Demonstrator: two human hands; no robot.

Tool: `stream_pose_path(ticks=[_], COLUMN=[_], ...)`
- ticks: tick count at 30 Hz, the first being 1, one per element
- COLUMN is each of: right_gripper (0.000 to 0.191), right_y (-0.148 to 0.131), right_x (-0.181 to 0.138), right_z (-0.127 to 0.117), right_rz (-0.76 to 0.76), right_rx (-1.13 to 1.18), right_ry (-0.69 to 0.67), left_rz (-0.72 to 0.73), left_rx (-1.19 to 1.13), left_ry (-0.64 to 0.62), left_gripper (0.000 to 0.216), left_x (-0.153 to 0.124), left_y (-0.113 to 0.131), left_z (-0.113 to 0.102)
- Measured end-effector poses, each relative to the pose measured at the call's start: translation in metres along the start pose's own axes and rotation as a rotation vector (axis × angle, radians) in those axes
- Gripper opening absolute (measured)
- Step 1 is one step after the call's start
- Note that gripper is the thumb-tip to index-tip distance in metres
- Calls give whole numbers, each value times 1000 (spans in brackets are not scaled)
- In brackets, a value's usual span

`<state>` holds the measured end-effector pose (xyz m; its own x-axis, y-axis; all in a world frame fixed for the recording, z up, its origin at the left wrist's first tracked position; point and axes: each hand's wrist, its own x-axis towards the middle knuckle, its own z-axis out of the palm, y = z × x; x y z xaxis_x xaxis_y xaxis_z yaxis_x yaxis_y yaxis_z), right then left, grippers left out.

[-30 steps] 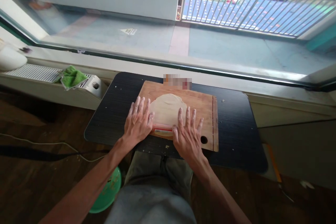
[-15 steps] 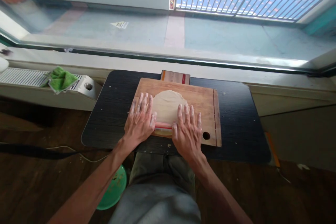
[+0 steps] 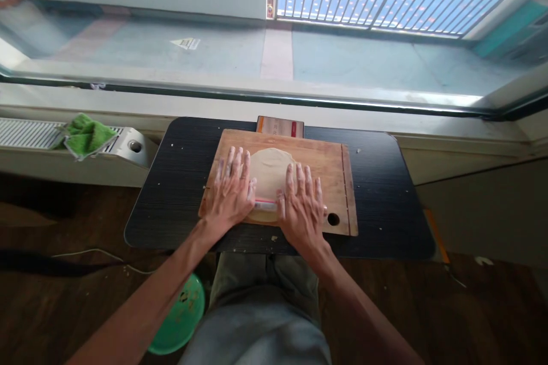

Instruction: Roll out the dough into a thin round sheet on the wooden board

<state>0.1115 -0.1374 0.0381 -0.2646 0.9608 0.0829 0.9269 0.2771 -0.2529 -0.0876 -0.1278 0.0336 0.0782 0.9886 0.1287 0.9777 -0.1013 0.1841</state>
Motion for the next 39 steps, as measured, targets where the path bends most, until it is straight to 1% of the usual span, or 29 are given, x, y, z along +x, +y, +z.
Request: stream_pose_path(ticks=[3, 5, 6, 8, 12, 14, 16, 19, 21, 23, 24, 27, 29, 31, 33, 35, 37, 39], right_gripper=[79, 79, 78, 76, 74, 74, 74, 72, 72, 71, 69, 55, 40, 29, 28, 32, 34, 32], right_y=[-9, -12, -12, -11, -3, 0, 0, -7, -13, -16, -16, -5, 6, 17, 28, 38, 50, 65], right_x=[-44, -54, -51, -28, 39, 52, 41, -6, -38, -55, -58, -45, -32, -22, -19, -22, -26, -31], right_z=[4, 7, 8, 7, 2, 0, 1, 4, 6, 7, 8, 9, 9, 9, 8, 7, 4, -1], right_rz=[8, -13, -22, -23, 21, 17, 5, -8, -22, -36, -49, -155, -243, -301, -341, -363, -360, -340], right_rx=[26, 38, 44, 56, 46, 48, 74, 120, 126, 117, 111, 113, 109, 79, 35, 3, -20, -42], right_ry=[49, 73, 72, 42, -51, -63, -49, 7, 51, 81, 89, 83, 87, 104, 120, 135, 169, 204], left_rz=[-63, -88, -91, -91, -50, -24, -7, -6, -56, -99, -109, -104, -107, -147, -219, -306, -362, -378], left_rx=[33, 41, 41, 36, -1, -16, -20, 0, 21, 27, 22, -27, -101, -209, -301, -330, -306, -272], left_ry=[37, 42, 37, 24, 19, -8, -27, -2, 31, 59, 71, 109, 117, 116, 117, 93, 29, -53], left_gripper=[85, 86, 86, 86, 89, 88, 87, 84, 83, 82, 82, 78, 70, 60, 52, 44, 40, 39], left_x=[-38, -46, -42, -22, 34, 46, 37, -1, -25, -36, -36, -17, 2, 19, 32, 42, 51, 60], left_y=[11, 14, 14, 10, -3, -5, -3, 8, 16, 22, 24, 22, 16, 6, -7, -20, -30, -33], left_z=[-1, 0, 1, 4, 8, 8, 8, 6, 4, 2, 2, 3, 4, 3, 2, -1, -5, -10])
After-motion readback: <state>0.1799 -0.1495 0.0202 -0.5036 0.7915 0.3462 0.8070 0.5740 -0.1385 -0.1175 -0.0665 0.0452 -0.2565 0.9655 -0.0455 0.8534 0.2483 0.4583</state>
